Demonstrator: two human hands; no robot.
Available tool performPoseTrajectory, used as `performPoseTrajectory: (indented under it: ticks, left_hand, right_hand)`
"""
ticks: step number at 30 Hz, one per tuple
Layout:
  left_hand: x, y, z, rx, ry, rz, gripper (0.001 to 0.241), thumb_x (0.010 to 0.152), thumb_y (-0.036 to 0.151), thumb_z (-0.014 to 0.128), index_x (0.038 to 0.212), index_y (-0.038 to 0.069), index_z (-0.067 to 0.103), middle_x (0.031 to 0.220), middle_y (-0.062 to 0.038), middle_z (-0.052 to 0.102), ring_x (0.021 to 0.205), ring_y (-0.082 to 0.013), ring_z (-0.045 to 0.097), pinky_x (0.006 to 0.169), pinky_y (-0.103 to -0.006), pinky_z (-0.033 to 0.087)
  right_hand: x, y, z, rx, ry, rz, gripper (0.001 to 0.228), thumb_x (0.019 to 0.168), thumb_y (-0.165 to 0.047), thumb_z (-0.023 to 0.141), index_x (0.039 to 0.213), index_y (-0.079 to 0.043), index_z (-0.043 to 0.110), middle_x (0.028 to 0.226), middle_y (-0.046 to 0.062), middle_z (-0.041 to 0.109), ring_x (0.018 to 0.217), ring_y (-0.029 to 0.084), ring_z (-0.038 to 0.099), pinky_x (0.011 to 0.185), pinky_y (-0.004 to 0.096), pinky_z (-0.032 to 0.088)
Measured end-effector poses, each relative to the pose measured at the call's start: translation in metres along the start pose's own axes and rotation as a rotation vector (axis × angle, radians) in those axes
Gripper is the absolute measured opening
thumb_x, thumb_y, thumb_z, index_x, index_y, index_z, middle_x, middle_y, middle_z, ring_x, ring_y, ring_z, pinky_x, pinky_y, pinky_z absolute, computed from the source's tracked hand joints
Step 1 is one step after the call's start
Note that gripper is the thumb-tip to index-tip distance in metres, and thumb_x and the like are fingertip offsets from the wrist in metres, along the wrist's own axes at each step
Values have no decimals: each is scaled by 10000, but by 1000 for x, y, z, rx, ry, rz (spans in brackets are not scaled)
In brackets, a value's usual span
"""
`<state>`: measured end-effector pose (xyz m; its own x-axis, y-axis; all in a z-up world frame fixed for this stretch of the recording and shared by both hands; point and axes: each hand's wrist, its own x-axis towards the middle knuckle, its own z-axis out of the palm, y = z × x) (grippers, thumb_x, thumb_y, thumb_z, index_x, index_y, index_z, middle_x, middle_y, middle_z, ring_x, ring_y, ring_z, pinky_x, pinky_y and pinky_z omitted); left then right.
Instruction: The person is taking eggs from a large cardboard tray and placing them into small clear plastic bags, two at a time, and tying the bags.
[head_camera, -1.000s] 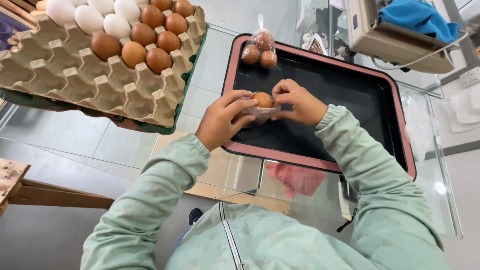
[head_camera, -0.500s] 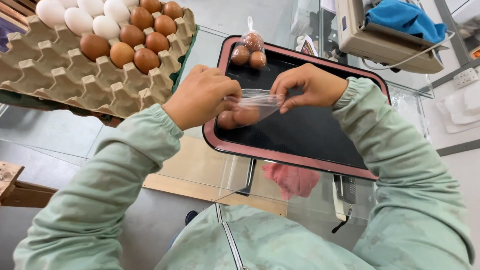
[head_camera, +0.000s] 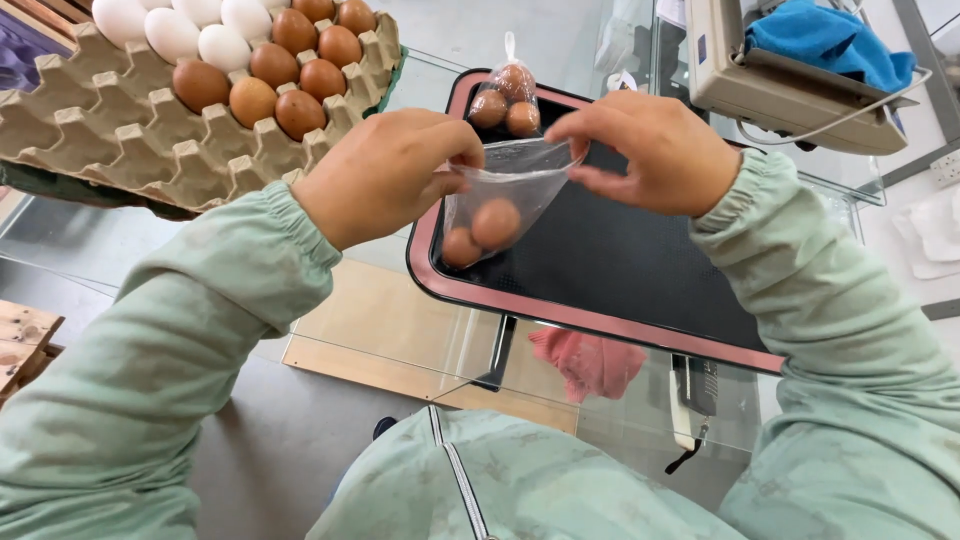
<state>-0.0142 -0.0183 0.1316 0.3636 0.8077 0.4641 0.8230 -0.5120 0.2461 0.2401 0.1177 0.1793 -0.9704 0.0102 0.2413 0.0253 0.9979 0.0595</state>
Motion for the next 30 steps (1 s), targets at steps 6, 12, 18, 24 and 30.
performPoseTrajectory:
  ticks: [6, 12, 18, 24, 30]
  left_hand:
    - [-1, 21, 20, -291, 177, -128, 280, 748, 122, 665, 955, 74, 483, 795, -56, 526, 684, -208, 494, 638, -343, 401]
    - [0, 35, 44, -51, 75, -226, 633, 554, 53, 779, 1073, 23, 417, 1052, -157, 466, 840, -319, 517, 683, -416, 440]
    - [1, 46, 69, 535, -13, -318, 414, 550, 230, 847, 829, 70, 586, 843, -39, 442, 664, -229, 622, 507, -359, 571]
    - [12, 31, 78, 493, -247, -317, 130, 679, 128, 735, 745, 27, 685, 700, -94, 509, 616, -261, 603, 480, -429, 542]
    - [5, 15, 89, 342, -326, -346, 63, 710, 103, 673, 659, 71, 687, 625, -95, 579, 570, -293, 637, 486, -452, 529]
  right_hand:
    - [11, -21, 18, -457, -183, 173, 1098, 455, -664, 843, 1348, -151, 461, 896, 67, 567, 749, 267, 588, 617, 417, 479]
    - [34, -22, 28, -527, -526, 339, 510, 656, -642, 714, 944, -223, 665, 858, 33, 619, 767, 282, 649, 560, 437, 509]
    - [40, 11, 56, -40, -722, 537, 341, 799, -570, 631, 738, -250, 732, 553, -6, 618, 501, 222, 621, 472, 364, 473]
    - [25, -2, 58, 964, -877, 730, 272, 887, -168, 546, 851, -32, 778, 461, -27, 300, 359, 80, 313, 358, 243, 303]
    - [-6, -18, 96, 1809, -324, 830, 270, 907, -49, 481, 847, 126, 678, 563, -84, 164, 450, 18, 172, 410, 192, 205]
